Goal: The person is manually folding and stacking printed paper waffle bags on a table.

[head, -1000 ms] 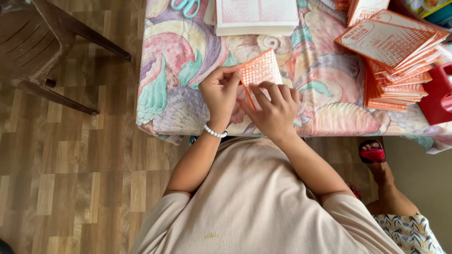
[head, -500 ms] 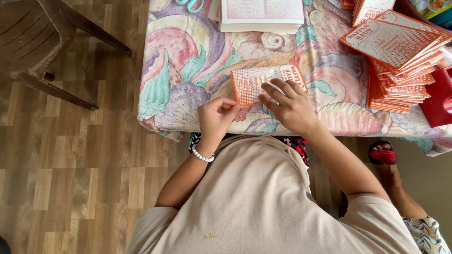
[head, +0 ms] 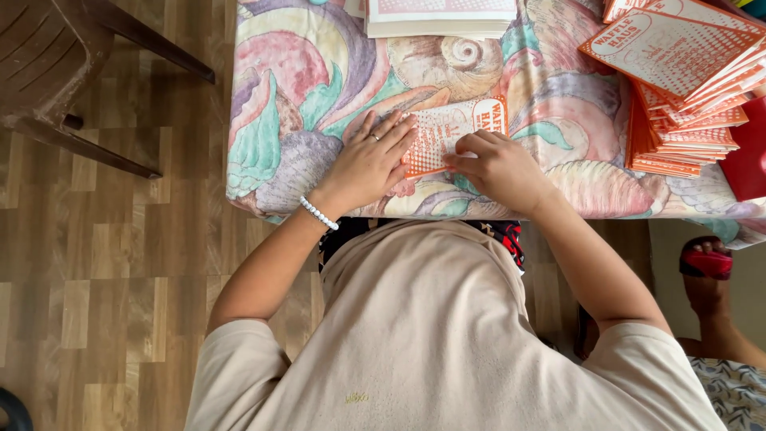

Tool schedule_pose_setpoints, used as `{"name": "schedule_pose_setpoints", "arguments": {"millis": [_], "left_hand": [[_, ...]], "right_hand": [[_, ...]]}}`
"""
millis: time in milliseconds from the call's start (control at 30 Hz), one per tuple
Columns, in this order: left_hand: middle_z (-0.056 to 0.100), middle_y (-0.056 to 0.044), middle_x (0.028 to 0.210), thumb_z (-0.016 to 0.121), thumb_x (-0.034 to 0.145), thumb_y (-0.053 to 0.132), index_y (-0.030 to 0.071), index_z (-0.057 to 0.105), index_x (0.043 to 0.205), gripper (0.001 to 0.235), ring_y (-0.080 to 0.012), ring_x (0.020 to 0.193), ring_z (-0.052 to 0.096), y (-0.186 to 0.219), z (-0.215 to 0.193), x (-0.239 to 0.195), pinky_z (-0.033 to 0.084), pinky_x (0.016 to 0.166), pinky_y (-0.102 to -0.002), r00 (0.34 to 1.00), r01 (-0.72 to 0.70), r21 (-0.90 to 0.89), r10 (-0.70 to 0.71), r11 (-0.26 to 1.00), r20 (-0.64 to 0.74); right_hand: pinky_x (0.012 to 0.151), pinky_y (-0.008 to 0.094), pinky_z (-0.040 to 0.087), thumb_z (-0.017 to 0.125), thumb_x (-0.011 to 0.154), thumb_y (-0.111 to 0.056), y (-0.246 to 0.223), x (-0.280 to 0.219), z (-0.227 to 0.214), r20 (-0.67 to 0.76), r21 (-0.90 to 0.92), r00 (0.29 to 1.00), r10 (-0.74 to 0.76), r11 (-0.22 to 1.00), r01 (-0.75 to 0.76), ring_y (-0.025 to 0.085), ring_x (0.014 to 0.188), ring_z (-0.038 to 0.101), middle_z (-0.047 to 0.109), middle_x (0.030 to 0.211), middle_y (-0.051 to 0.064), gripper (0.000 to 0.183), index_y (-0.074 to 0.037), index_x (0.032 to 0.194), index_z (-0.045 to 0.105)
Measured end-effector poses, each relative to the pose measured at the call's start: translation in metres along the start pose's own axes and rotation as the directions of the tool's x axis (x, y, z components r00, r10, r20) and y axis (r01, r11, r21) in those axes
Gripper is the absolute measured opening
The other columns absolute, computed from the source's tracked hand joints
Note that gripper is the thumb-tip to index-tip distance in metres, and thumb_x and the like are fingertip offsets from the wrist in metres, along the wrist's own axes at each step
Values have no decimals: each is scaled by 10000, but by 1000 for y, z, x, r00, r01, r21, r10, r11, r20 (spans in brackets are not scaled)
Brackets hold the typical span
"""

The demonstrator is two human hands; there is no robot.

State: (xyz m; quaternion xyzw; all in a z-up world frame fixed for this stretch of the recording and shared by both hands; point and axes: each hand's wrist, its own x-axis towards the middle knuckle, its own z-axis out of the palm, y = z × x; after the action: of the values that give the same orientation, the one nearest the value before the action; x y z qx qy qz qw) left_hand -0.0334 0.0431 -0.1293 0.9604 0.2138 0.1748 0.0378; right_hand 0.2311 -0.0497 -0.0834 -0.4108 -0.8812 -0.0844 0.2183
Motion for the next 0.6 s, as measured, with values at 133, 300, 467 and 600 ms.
{"name": "schedule_pose_setpoints", "arguments": {"millis": [133,300,467,600], "left_hand": [[388,-117,1626,515,1042,365,61,470,1514,564,-323,1523,291,4,-6,0,121,1230,-577,999,20,-26,-19,999,28],[371,-103,1639,481,1054,538,78,464,1517,653,-308,1524,299,4,-6,-1,94,1235,-579,998,33,-41,-31,999,48],[375,-115,1637,490,1046,534,57,479,1511,666,-320,1537,261,6,-9,1,70,1226,-612,999,8,-21,-7,1000,48],[398,-107,1639,480,1045,540,45,503,1508,678,-322,1563,173,11,-23,3,-29,1212,-640,999,32,36,-33,999,41]], "right_hand": [[810,377,549,689,1012,-151,6,-15,12,-46,41,999,22,999,-20,259,947,679,654,973,45,119,-93,953,775],[798,359,543,660,1047,-135,6,-28,20,-121,15,992,46,999,-44,249,975,687,695,983,33,153,-91,947,767],[786,346,544,634,1065,-126,1,-25,17,-163,-12,986,23,1000,-26,243,928,679,684,947,36,199,-72,915,752],[775,323,548,589,1085,-124,0,-26,20,-178,-65,984,-24,998,12,229,905,681,671,927,31,236,-72,901,728]]}}
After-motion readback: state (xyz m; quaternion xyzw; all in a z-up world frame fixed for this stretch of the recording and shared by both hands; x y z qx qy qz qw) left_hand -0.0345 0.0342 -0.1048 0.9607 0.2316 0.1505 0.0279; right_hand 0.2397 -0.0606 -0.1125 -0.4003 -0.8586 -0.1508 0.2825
